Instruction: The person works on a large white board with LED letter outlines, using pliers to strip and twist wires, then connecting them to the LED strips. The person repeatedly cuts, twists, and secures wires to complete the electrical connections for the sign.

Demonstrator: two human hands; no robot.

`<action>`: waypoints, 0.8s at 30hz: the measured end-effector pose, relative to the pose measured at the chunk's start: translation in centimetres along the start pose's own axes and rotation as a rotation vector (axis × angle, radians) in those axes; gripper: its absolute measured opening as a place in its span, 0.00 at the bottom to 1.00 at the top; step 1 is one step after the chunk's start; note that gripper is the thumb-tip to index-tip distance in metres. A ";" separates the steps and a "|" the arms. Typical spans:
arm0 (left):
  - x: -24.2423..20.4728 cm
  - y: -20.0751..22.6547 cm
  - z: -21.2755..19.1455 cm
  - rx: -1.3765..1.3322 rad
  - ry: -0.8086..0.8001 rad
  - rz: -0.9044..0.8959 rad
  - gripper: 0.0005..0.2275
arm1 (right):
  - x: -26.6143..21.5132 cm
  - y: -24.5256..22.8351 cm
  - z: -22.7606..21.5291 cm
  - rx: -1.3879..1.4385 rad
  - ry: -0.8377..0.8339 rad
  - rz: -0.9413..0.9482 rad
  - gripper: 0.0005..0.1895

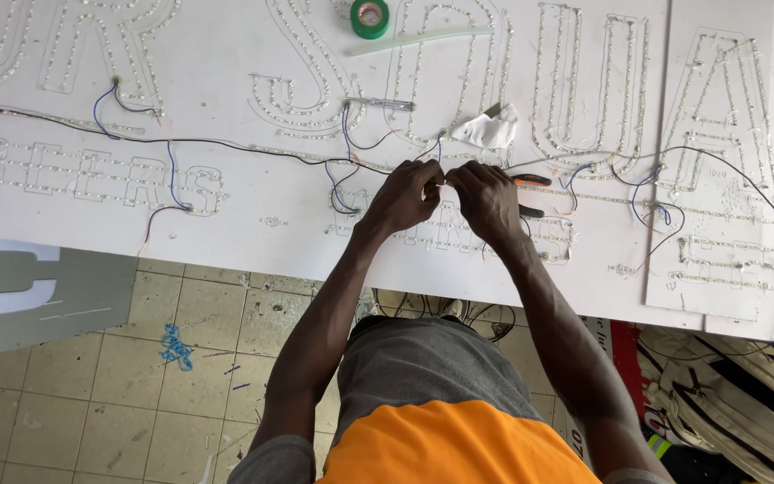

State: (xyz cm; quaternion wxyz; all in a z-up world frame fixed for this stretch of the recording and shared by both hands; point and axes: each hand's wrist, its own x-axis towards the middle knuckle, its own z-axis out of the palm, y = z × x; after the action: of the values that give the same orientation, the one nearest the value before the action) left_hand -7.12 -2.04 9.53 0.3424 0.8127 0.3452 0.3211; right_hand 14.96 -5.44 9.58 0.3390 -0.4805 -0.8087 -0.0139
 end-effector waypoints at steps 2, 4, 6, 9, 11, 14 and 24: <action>-0.1 -0.5 -0.1 -0.018 0.014 0.010 0.06 | 0.5 -0.2 -0.5 -0.008 -0.023 0.009 0.09; -0.1 -0.7 -0.1 -0.041 0.024 0.026 0.07 | 1.0 -0.8 -1.1 -0.023 -0.046 0.023 0.06; 0.1 -1.0 -0.3 -0.051 0.032 0.046 0.06 | 1.7 -1.5 -1.8 -0.025 -0.098 0.078 0.04; 0.5 -1.1 -0.5 -0.051 0.017 0.066 0.06 | 1.9 -1.6 -1.8 -0.025 -0.113 0.125 0.05; 0.7 -1.0 -0.7 -0.055 0.016 0.078 0.06 | 1.6 -1.6 -1.4 -0.042 -0.105 0.144 0.06; 1.3 -1.3 -0.9 -0.065 0.021 0.094 0.06 | 1.6 -1.2 -0.6 -0.040 -0.088 0.175 0.08; 1.0 -1.4 -0.6 0.054 0.038 0.186 0.05 | 3.7 -0.7 -0.7 0.274 -0.389 0.679 0.04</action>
State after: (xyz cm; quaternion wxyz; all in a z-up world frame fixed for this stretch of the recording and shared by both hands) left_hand -7.49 -0.32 9.04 0.2824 0.8440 0.2830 0.3574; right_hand 13.62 -3.25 12.42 0.2257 -0.6642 -0.6475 0.2976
